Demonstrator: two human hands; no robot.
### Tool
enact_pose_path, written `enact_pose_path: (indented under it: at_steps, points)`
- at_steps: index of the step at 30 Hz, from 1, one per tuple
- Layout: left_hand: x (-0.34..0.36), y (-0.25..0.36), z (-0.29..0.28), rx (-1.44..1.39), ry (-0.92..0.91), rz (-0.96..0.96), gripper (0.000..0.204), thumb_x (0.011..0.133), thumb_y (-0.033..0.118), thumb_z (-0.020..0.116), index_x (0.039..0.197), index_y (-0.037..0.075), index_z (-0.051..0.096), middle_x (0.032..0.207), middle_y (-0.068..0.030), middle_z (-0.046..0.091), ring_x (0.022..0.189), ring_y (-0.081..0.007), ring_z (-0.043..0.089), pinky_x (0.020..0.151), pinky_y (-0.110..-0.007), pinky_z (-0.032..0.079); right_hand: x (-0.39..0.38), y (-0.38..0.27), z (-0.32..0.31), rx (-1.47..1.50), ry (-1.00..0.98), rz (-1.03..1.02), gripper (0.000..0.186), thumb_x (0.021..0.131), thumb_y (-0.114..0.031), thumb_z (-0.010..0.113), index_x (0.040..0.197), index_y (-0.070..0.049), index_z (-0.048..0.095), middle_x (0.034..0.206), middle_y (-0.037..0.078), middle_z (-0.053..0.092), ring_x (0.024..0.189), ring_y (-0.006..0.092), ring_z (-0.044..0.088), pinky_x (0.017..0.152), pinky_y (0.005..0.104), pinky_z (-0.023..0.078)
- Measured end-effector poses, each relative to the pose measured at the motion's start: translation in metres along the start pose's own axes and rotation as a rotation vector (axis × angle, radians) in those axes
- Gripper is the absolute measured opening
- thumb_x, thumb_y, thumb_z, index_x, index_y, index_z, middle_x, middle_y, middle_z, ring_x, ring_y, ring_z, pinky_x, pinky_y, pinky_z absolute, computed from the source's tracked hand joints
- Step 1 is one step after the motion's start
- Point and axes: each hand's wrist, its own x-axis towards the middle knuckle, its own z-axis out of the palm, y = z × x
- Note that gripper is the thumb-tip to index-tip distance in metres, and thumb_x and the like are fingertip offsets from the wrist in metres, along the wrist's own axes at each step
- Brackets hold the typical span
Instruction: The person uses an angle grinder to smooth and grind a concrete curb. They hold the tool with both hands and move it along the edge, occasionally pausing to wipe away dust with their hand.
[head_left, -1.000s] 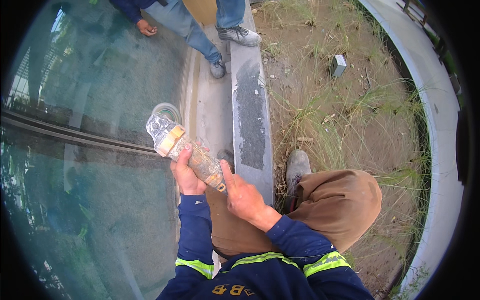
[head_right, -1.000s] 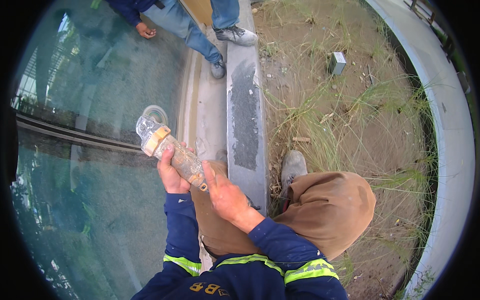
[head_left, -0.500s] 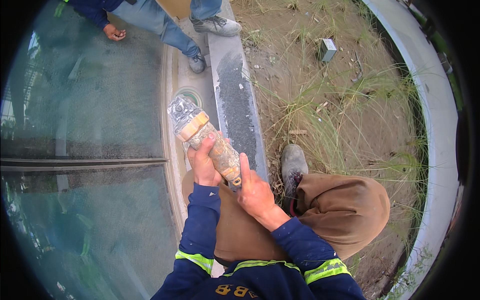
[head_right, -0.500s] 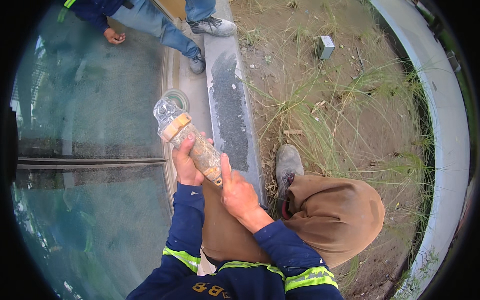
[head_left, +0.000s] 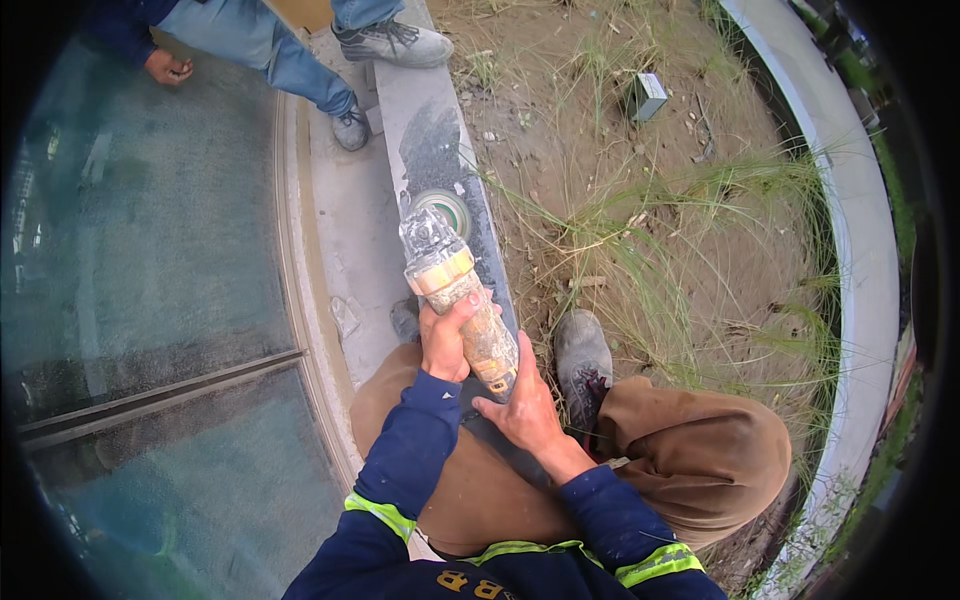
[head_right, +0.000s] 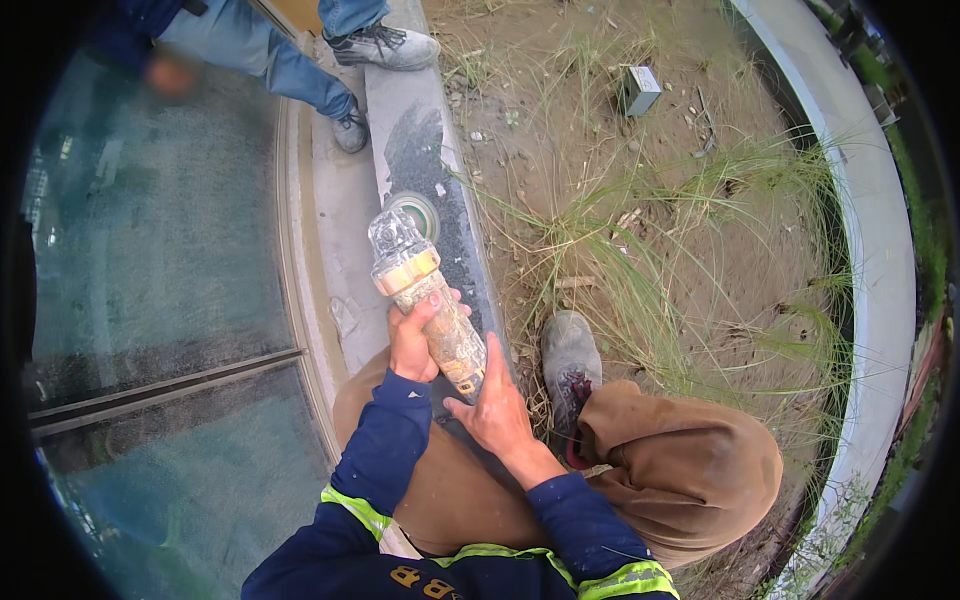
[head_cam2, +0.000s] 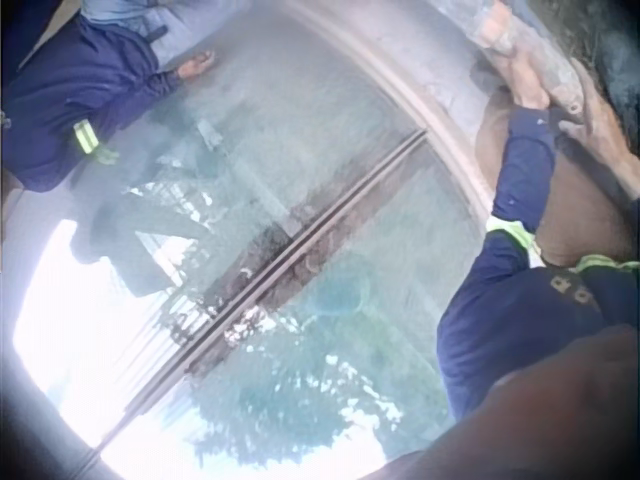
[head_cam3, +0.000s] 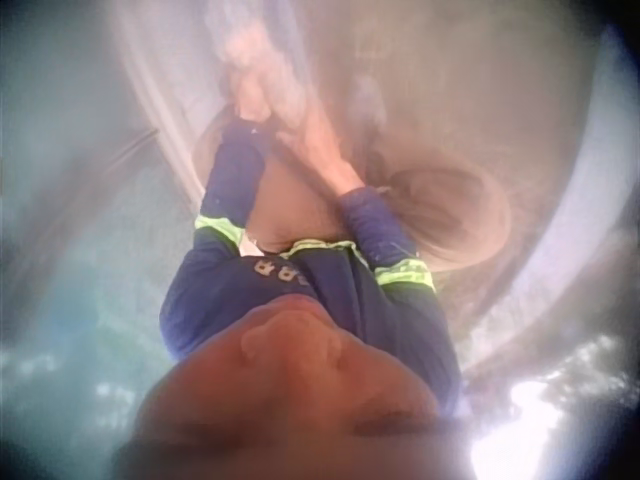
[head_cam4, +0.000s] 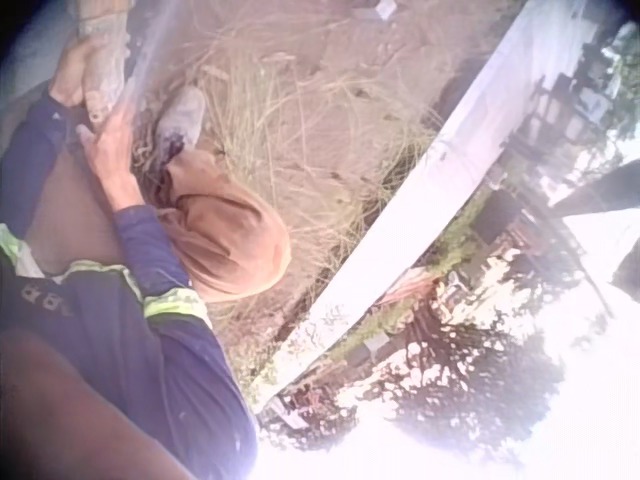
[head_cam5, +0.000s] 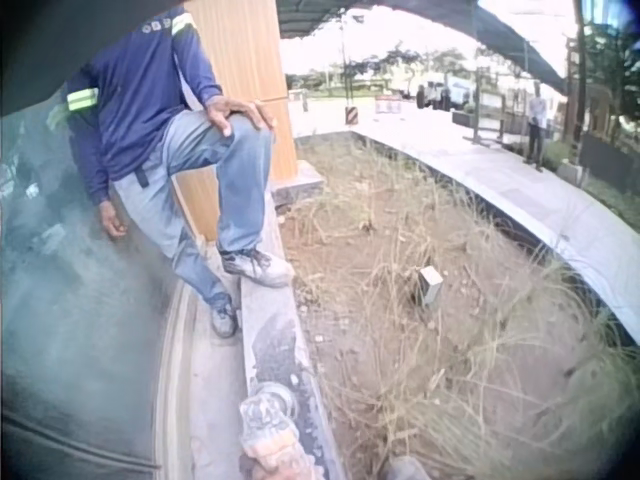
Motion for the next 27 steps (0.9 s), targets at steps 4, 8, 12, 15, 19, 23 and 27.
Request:
enact_pose_path:
  at_steps: [4,8,12,15,19,23,27]
  points:
    - [0.002,-0.006,-0.013,-0.067,-0.011,-0.035,0.042,0.085,0.019,0.067,0.121,-0.001,0.056,0.1,-0.0155,0.067,0.083,-0.0276,0.069,0.072,-0.041,0.059,0.004,-0.018,0.001,-0.136,-0.092,0.171,0.112,0.072,-0.032,0.087,0.151,0.002,0.015,0.129,0.035,0.054,0.107,0.0486,0.062,0.086,0.0484,0.054]
    - [0.005,-0.002,0.007,-0.107,-0.027,-0.069,0.028,0.084,0.012,0.071,0.109,0.0,0.063,0.092,-0.0085,0.067,0.08,-0.0213,0.068,0.071,-0.037,0.057,0.001,-0.016,-0.006,-0.23,-0.062,0.136,0.115,0.069,-0.033,0.089,0.149,0.003,0.015,0.119,0.033,0.061,0.096,0.0484,0.066,0.078,0.0487,0.056]
    - [0.006,0.002,-0.007,-0.099,0.008,-0.055,0.026,0.084,0.012,0.073,0.107,0.002,0.066,0.091,-0.0062,0.068,0.078,-0.0174,0.066,0.071,-0.034,0.054,-0.004,-0.026,0.002,-0.275,-0.121,0.015,0.122,0.069,-0.028,0.089,0.151,0.004,0.004,0.117,0.035,0.06,0.095,0.0488,0.066,0.078,0.0491,0.056]
    - [0.001,-0.001,-0.007,-0.091,0.064,-0.048,0.027,0.083,0.012,0.074,0.108,0.002,0.068,0.094,-0.0055,0.069,0.079,-0.0156,0.065,0.07,-0.033,0.053,-0.007,-0.018,0.005,-0.389,-0.134,0.005,0.108,0.075,-0.011,0.073,0.152,0.006,-0.001,0.109,0.035,0.061,0.086,0.0486,0.066,0.073,0.0512,0.055]
    - [0.002,-0.008,-0.011,-0.044,0.077,-0.007,0.029,0.081,0.011,0.076,0.107,0.002,0.068,0.094,-0.0063,0.069,0.08,-0.0159,0.065,0.071,-0.034,0.053,-0.009,-0.022,0.008,-0.392,-0.095,0.004,0.102,0.073,-0.002,0.063,0.152,0.003,-0.002,0.095,0.034,0.065,0.08,0.0507,0.066,0.071,0.0544,0.054]
    - [-0.003,-0.001,-0.004,-0.022,0.037,0.042,0.032,0.08,0.011,0.077,0.108,0.001,0.065,0.095,-0.0071,0.069,0.081,-0.0164,0.065,0.073,-0.034,0.054,-0.009,-0.016,0.008,-0.414,-0.074,0.021,0.103,0.074,-0.005,0.065,0.151,0.004,-0.001,0.095,0.035,0.064,0.08,0.0508,0.066,0.071,0.0541,0.054]
    - [0.0,-0.007,-0.004,-0.031,0.013,0.078,0.035,0.079,0.011,0.078,0.11,0.001,0.063,0.095,-0.0077,0.069,0.082,-0.0168,0.065,0.074,-0.034,0.054,-0.009,-0.003,0.011,-0.322,-0.042,-0.073,0.103,0.076,-0.008,0.069,0.151,0.005,-0.001,0.111,0.036,0.061,0.09,0.0504,0.065,0.076,0.0517,0.055]
